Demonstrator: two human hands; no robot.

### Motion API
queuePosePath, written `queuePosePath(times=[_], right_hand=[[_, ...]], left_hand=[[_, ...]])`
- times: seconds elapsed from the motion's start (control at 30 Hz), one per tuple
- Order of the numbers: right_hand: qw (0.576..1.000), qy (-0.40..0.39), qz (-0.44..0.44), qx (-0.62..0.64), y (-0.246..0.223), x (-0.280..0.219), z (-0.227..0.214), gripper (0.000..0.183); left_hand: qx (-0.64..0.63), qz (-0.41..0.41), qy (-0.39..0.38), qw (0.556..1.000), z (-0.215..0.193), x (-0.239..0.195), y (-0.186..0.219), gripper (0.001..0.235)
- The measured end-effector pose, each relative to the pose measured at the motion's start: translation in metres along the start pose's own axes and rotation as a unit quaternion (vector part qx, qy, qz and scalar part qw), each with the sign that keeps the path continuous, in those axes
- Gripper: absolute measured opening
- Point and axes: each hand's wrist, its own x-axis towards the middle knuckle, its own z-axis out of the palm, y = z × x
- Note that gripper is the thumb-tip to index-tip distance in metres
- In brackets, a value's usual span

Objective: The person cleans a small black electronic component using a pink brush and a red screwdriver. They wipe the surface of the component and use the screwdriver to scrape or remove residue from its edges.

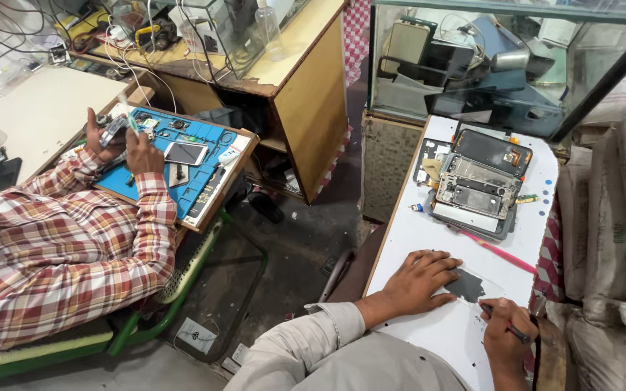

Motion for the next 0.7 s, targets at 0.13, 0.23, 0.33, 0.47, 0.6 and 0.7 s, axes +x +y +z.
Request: queuePosePath(times=[0.13, 0.23, 0.33, 0.47, 0.6, 0.7], right_hand=[[0.998, 0.001, -0.051, -0.039, 0.003, -0.001, -0.001, 0.048], [0.997, -0.01, -0.063, -0.048, 0.003, 0.0, -0.001, 0.041], [0.999, -0.012, -0.004, 0.033, -0.003, 0.001, 0.0, 0.031], [0.999, 0.002, -0.038, 0.037, -0.015, -0.002, -0.005, 0.027], [0.988, 0.075, -0.133, -0.011, -0.018, 0.004, -0.006, 0.025], [0.988, 0.107, -0.106, 0.027, -0.009, -0.001, -0.003, 0.026]], left_hand=[[-0.005, -0.006, 0.003, 1.0, 0.0, 0.0, 0.002, 0.045], [-0.023, -0.019, 0.004, 1.0, -0.001, 0.0, 0.002, 0.047], [-0.036, -0.023, 0.013, 0.999, -0.003, -0.001, 0.002, 0.051], [-0.043, -0.003, 0.082, 0.996, -0.025, 0.002, 0.017, 0.041], [-0.283, -0.069, 0.078, 0.954, -0.092, 0.023, 0.054, 0.017], [-0.365, 0.074, 0.157, 0.915, -0.168, 0.025, 0.07, 0.012]])
